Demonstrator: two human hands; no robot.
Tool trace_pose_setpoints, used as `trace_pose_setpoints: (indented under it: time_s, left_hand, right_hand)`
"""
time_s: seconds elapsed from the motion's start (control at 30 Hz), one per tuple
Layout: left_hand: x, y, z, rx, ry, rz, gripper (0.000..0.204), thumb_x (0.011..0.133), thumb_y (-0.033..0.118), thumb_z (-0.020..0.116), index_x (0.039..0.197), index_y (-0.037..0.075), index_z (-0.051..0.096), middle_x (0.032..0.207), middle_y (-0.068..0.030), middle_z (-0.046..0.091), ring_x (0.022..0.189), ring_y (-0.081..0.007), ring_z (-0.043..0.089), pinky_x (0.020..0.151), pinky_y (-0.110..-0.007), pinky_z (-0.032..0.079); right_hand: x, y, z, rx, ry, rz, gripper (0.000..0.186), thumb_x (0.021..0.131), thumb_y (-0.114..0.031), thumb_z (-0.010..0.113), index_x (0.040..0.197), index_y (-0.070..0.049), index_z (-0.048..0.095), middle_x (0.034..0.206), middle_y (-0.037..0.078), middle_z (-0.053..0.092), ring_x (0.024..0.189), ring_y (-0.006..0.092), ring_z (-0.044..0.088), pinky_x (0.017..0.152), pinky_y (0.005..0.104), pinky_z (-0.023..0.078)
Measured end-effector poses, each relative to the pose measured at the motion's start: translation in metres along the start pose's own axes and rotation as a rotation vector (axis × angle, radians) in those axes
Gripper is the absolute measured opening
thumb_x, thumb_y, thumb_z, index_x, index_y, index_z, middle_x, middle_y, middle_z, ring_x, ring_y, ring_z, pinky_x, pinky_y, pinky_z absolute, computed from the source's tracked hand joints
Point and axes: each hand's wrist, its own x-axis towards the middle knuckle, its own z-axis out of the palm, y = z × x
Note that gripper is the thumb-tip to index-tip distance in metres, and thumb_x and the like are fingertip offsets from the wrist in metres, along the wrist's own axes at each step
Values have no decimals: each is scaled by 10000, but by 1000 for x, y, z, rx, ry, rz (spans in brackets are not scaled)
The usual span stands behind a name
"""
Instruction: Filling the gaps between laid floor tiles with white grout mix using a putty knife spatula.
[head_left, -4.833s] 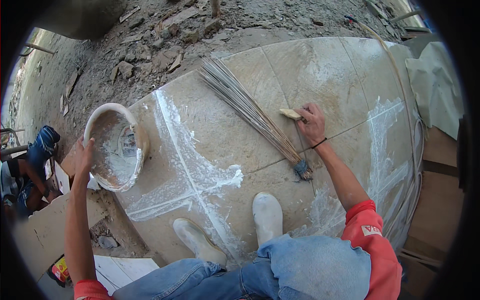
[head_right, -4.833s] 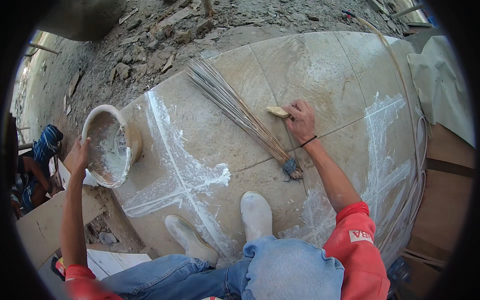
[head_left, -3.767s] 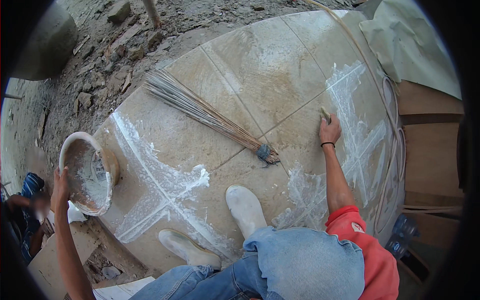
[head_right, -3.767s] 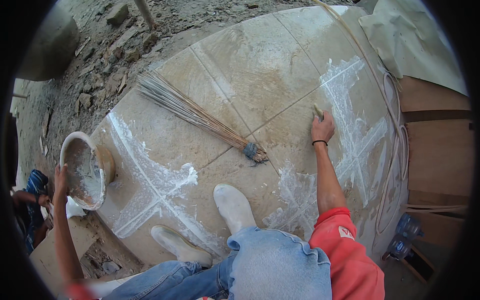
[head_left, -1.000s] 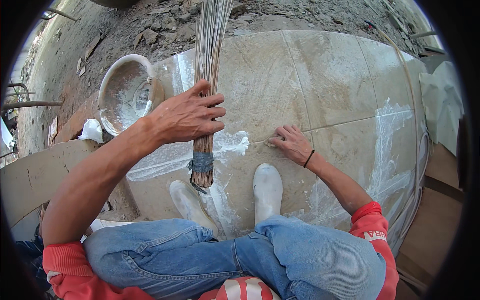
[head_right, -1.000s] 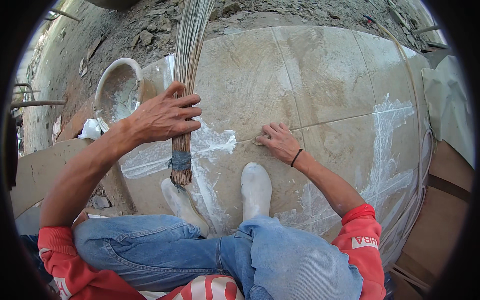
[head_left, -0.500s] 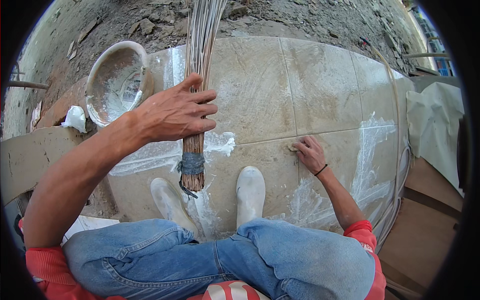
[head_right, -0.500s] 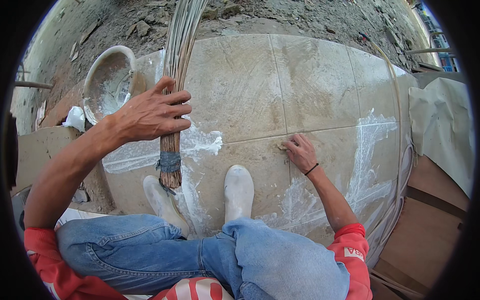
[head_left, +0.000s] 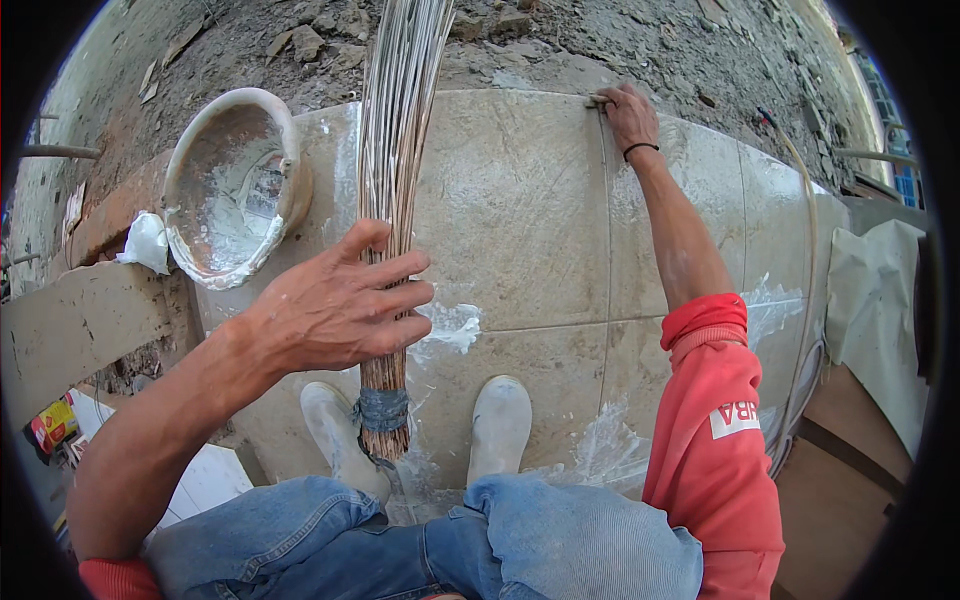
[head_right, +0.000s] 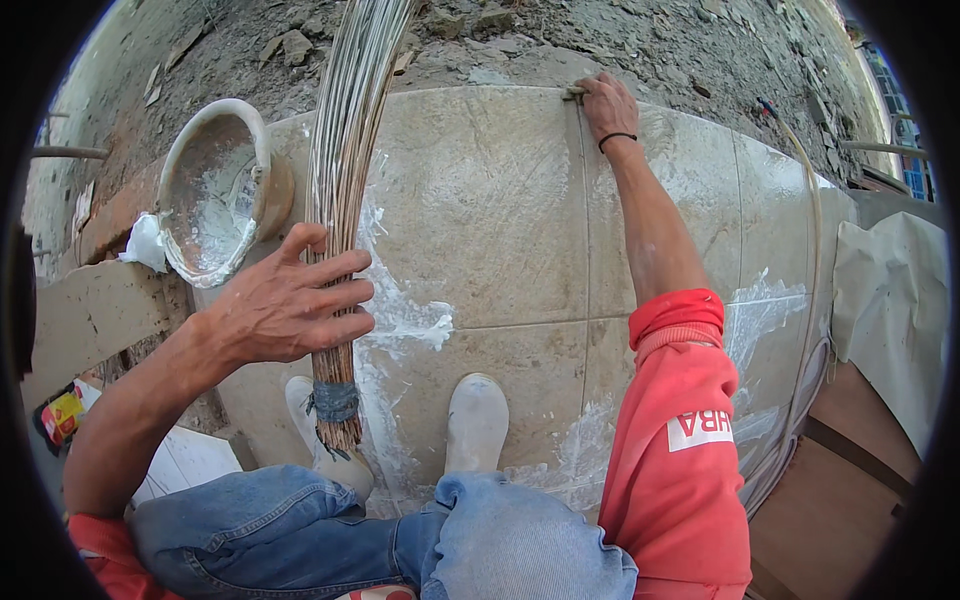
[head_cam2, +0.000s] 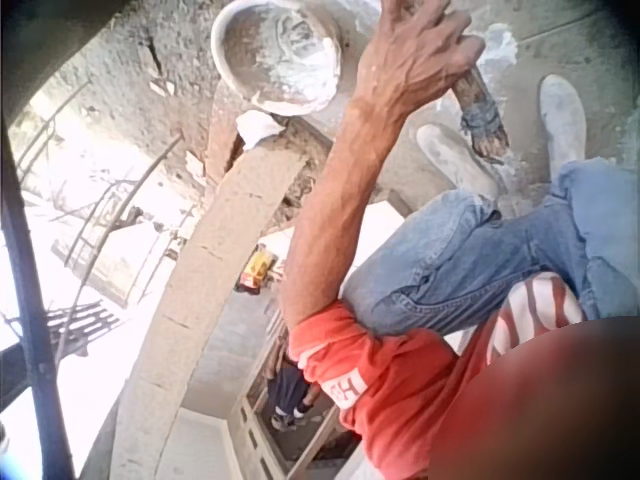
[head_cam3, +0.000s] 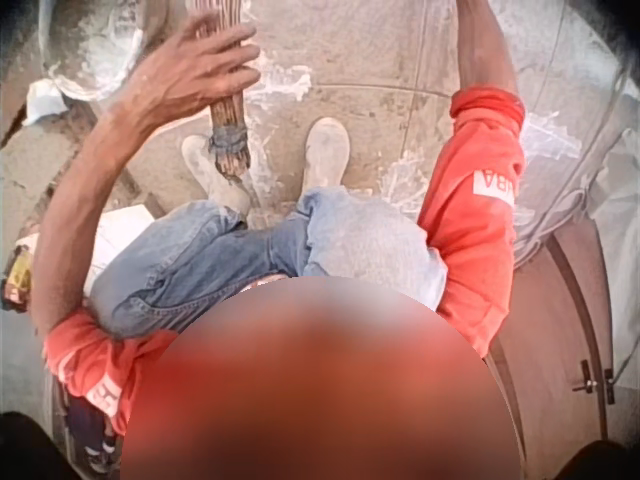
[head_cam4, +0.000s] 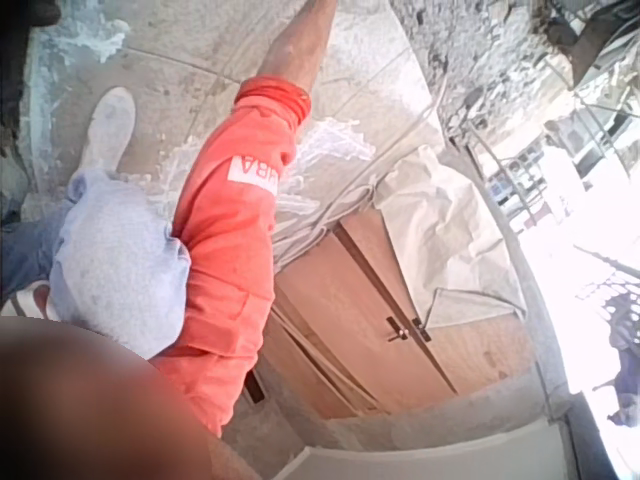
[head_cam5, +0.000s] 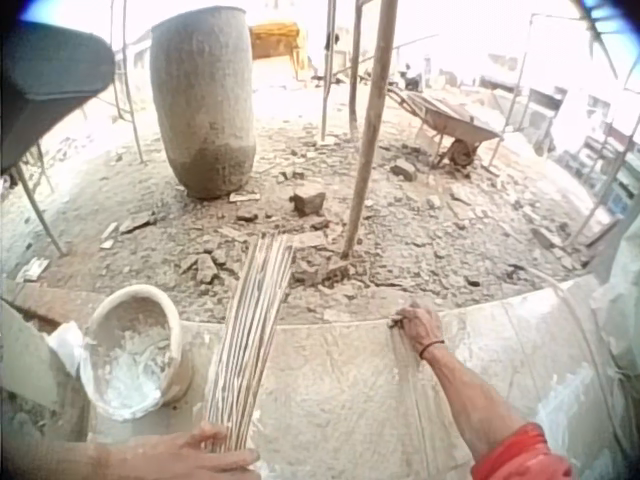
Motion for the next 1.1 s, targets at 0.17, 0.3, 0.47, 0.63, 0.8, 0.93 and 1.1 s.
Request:
trace_pose_setpoints:
  time_s: [0.17,0.3,0.47,0.63,0.8,0.93,1.1]
  left_hand:
    - [5,-10,16,-32,-147,-16,39,910,195,680,940,211,662,982,33,571,1281,-170,506,1114,-497,323]
    - [4,-15,15,-34,-172,-11,26,926,206,674,950,207,666,985,31,576,1286,-167,506,1123,-500,312]
    - [6,-18,9,15,-68,23,90,933,218,647,845,206,661,930,34,587,1171,-167,548,1104,-464,338]
    - [-3,-14,7,27,-82,10,59,940,218,650,882,212,658,978,34,605,1249,-172,538,1136,-488,310]
    - [-5,-16,13,-26,-84,1,16,933,216,648,942,203,653,1021,20,620,1305,-180,529,1159,-519,287]
    - [-19,-17,10,-65,-100,-39,37,931,206,635,954,200,662,1028,15,625,1293,-182,541,1143,-524,291]
    - [-32,-11,4,-93,-68,-72,52,925,201,644,960,210,681,1039,35,633,1280,-171,555,1114,-511,299]
  right_hand:
    - [28,-33,-20,114,166,171,280,893,-118,674,1169,-130,718,1067,132,686,1003,357,662,870,451,533]
    - [-77,-91,-58,452,68,38,258,894,-79,689,1152,-73,669,999,133,675,885,346,683,779,428,548]
    - [-209,-110,-88,379,-181,-299,282,787,-49,734,1056,-114,677,1031,58,645,955,258,641,805,389,514]
    - [-160,-78,-53,285,-134,-582,205,847,-118,692,1040,-188,690,1034,9,638,980,203,605,835,358,445]
    - [-11,-24,-4,113,25,-21,212,876,-132,656,1084,-158,690,1029,63,667,1033,318,653,853,465,515]
    - [28,-27,-7,180,307,356,225,890,-189,680,1107,-128,679,1058,126,686,1010,368,673,863,482,530]
    - [-34,57,-28,-32,516,781,301,884,-170,705,1182,-142,670,1113,139,699,1015,370,687,830,500,536]
